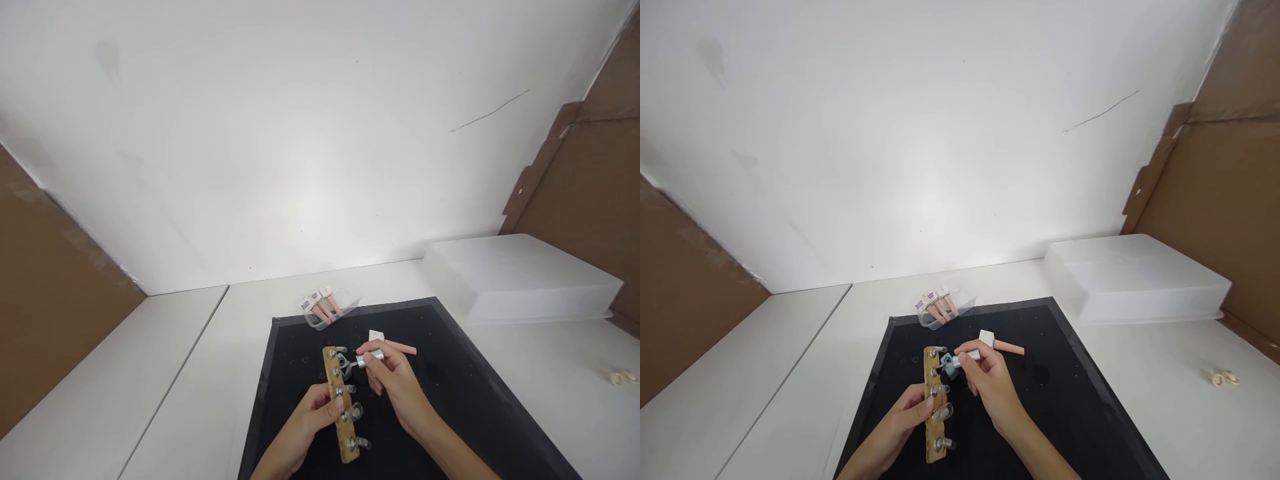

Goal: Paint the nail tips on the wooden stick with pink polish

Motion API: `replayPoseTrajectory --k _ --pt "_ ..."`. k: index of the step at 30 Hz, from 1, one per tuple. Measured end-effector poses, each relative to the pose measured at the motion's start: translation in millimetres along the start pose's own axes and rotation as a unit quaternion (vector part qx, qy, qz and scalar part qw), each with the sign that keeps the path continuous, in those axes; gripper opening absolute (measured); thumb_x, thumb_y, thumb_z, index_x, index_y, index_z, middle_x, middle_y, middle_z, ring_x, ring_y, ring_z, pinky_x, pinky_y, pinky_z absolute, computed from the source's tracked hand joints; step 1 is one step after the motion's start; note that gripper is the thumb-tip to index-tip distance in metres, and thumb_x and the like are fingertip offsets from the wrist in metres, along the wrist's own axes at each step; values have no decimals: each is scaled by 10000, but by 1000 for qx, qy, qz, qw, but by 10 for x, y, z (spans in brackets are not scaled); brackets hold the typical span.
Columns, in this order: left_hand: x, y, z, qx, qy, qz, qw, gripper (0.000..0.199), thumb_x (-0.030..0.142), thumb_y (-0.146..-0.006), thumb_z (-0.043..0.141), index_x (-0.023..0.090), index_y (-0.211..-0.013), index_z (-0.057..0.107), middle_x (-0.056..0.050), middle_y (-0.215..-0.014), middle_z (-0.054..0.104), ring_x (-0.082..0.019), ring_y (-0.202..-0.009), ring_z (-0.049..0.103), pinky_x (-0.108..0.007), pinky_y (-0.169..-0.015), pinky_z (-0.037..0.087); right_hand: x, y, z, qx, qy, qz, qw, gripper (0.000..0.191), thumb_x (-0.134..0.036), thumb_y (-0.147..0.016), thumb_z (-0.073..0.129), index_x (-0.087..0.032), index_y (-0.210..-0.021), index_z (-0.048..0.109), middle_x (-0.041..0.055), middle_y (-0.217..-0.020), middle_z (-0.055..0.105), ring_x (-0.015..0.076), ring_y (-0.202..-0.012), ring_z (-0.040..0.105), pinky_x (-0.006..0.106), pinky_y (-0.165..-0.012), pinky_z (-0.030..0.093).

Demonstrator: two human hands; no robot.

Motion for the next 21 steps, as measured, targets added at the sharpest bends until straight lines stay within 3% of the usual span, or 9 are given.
replayPoseTrajectory --k 21 --pt "-5 12 -12 7 14 -5 1000 457 540 -548 732 155 -784 665 -44 -819 621 -230 -874 532 -362 -848 353 -243 70 72 -54 22 -139 989 50 -212 -768 621 -226 -753 666 -12 -744 484 68 -469 347 210 -409 274"
Point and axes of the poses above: each hand's wrist, its own y-axis away from the middle knuckle, its own z-axis out of the palm, x = y × z, the point moved 7 cm from there along -y, towards the middle knuckle
